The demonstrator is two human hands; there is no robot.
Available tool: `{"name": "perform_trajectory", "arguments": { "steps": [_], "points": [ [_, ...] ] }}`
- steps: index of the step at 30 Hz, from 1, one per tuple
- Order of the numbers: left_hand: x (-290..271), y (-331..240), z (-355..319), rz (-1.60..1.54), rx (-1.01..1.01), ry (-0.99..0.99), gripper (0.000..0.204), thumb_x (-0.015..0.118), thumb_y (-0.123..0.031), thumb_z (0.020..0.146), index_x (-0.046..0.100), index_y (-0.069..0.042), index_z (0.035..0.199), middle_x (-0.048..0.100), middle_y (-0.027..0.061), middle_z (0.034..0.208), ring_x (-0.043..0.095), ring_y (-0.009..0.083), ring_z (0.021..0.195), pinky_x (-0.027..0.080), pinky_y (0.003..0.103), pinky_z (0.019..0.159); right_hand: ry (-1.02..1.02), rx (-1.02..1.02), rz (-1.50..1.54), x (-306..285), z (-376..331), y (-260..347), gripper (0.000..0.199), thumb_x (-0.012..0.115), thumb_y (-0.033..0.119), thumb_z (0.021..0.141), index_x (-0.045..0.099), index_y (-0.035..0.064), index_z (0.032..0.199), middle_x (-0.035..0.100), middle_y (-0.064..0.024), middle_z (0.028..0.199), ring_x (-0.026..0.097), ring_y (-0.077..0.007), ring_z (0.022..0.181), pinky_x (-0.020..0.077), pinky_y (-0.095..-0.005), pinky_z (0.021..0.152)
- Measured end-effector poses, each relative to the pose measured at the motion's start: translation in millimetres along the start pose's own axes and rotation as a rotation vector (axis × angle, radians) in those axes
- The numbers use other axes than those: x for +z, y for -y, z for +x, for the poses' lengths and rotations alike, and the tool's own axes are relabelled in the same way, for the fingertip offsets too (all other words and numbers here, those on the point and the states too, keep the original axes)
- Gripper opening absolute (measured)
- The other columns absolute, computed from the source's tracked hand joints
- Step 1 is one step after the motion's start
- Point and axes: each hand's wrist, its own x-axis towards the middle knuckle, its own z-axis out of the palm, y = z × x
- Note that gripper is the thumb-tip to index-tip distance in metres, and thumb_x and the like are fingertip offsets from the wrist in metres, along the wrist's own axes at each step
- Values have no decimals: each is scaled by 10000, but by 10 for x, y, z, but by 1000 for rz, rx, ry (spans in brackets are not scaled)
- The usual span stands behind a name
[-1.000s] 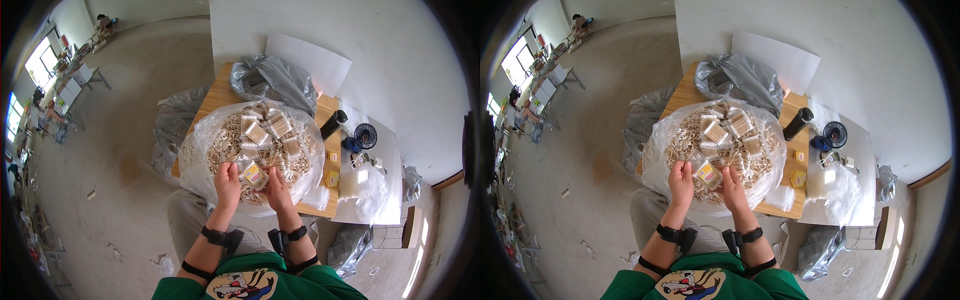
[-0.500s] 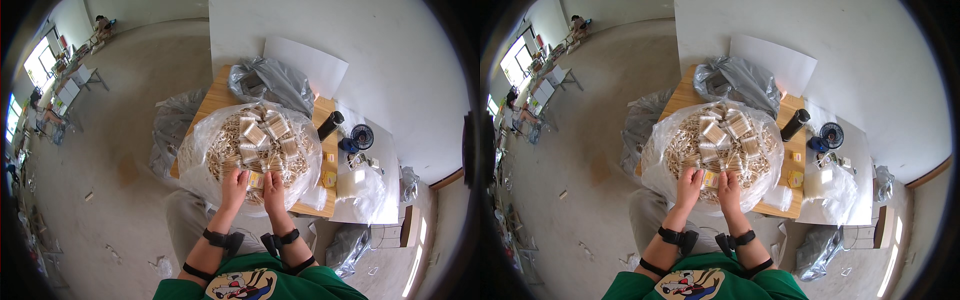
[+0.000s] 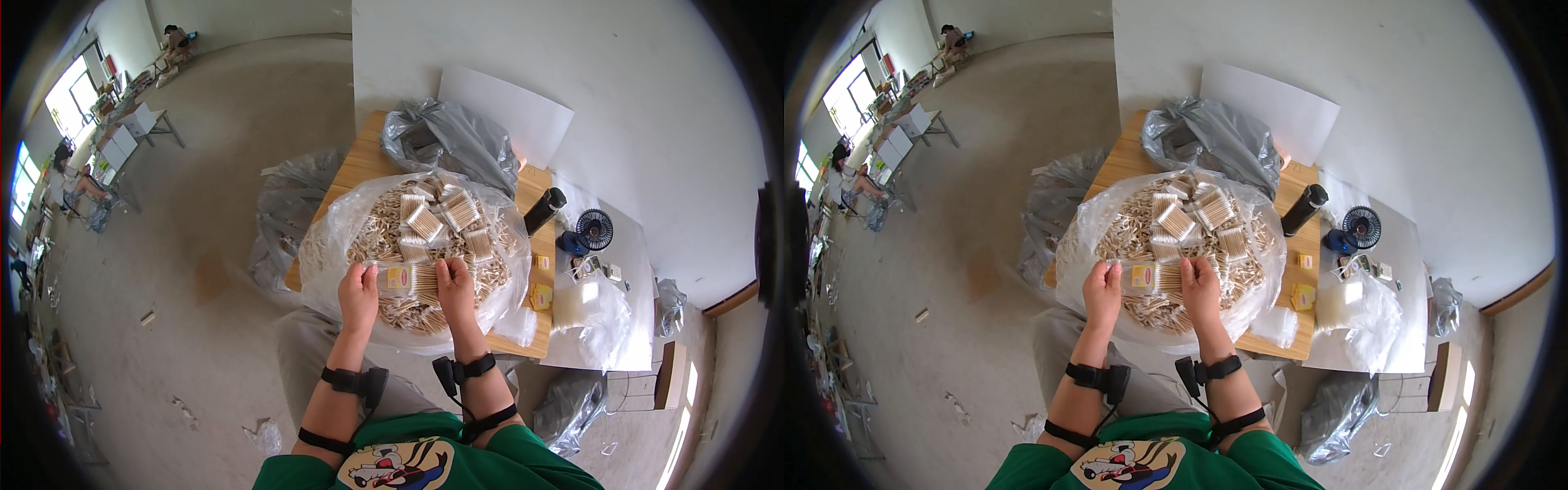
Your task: The recorder is packing small yellow-labeled packets into plastic bags filled with wooden sticks/splinters.
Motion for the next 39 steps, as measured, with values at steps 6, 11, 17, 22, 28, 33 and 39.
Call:
{"name": "perform_trajectory", "arguments": {
  "steps": [6, 11, 17, 22, 28, 33, 39],
  "points": [
    [-136, 54, 84, 13, 3, -148, 249, 565, -189, 900, 496, -1, 752, 518, 157, 630, 469, 287, 532, 390, 366, 519, -92, -16, 138, 11, 65, -136, 260, 578, 254, 914, 575, 3, 845, 491, -19, 579, 440, -105, 547, 389, -263, 522],
    [-290, 54, 200, 39, 8, -132, 222, 559, -162, 902, 496, -4, 760, 499, 149, 630, 447, 276, 534, 382, 354, 519, -140, -373, -383, -107, 116, -45, 236, 543, 237, 932, 556, 2, 911, 559, -60, 754, 529, -126, 644, 436, -285, 576],
    [-278, -548, 88, -26, 231, 37, 150, 596, -117, 864, 523, -15, 781, 549, 137, 677, 523, 301, 579, 420, 355, 538, 111, -98, 162, -10, -106, -96, 291, 445, 276, 967, 506, 7, 1062, 590, -123, 933, 607, -205, 767, 506, -345, 640],
    [-208, -651, 101, 93, 400, 72, 86, 627, -102, 828, 563, -47, 813, 587, 123, 707, 588, 320, 630, 447, 387, 542, 361, 562, 1080, -74, -321, 159, 253, 379, 246, 988, 471, 36, 1097, 585, -88, 882, 617, -189, 720, 527, -308, 626],
    [-234, -413, 54, 104, 184, 45, 137, 630, -124, 842, 559, -24, 781, 558, 149, 653, 533, 292, 568, 421, 348, 536, 186, 317, 803, -721, -264, 6, 121, 538, 33, 891, 545, 80, 1002, 581, -2, 800, 544, -84, 612, 443, -204, 518],
    [-176, -230, 3, 68, 129, 79, 211, 610, -148, 873, 501, -14, 749, 495, 103, 599, 430, 197, 516, 370, 309, 503, -231, 147, 703, -1783, 20, -473, 197, 566, 25, 873, 574, 61, 1067, 524, 20, 725, 474, -64, 548, 399, -199, 499],
    [54, -343, -87, -59, 117, 179, 256, 587, -163, 897, 460, -11, 734, 433, 53, 588, 353, 133, 539, 332, 281, 494, -436, 238, -352, -2768, 461, -2261, 326, 638, 72, 804, 518, 17, 1102, 546, -40, 735, 544, -120, 580, 457, -260, 503]
  ]
}}
